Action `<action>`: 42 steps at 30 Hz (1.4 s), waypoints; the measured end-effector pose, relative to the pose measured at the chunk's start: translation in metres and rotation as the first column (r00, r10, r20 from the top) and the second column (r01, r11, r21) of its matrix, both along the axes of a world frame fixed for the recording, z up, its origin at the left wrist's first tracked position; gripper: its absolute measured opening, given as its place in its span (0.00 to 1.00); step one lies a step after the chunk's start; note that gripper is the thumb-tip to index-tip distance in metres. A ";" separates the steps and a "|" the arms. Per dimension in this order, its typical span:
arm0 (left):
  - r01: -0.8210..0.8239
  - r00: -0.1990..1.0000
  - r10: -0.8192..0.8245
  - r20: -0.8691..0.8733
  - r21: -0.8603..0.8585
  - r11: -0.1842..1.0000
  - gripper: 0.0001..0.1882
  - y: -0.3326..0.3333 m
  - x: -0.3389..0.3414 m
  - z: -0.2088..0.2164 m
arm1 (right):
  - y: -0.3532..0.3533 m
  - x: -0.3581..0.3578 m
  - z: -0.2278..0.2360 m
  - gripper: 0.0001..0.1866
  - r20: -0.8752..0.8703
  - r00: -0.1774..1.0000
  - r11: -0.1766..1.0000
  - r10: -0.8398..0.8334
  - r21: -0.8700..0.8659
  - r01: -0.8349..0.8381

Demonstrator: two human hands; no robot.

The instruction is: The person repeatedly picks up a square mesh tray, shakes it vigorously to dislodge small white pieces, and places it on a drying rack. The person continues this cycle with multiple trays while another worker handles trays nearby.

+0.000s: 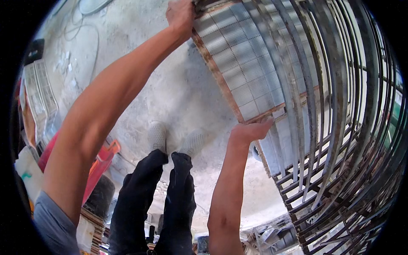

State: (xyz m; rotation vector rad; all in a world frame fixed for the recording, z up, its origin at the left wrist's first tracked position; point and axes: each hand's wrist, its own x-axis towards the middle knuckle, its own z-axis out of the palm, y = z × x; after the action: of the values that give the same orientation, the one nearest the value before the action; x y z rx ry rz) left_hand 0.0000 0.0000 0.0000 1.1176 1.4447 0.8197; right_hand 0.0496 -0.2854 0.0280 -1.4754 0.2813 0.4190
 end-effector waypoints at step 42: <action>-0.149 0.968 0.197 0.156 -0.277 0.949 0.22 -0.105 -0.116 0.093 | -0.093 -0.047 0.066 0.21 -0.487 0.861 0.966 0.146 -0.116 -0.229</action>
State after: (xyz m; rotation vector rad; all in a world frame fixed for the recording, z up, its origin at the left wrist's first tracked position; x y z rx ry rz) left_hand -0.1163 -0.1053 0.0929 0.7027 1.4617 0.8019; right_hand 0.0022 -0.3787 0.0937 -1.5585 0.5780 0.9423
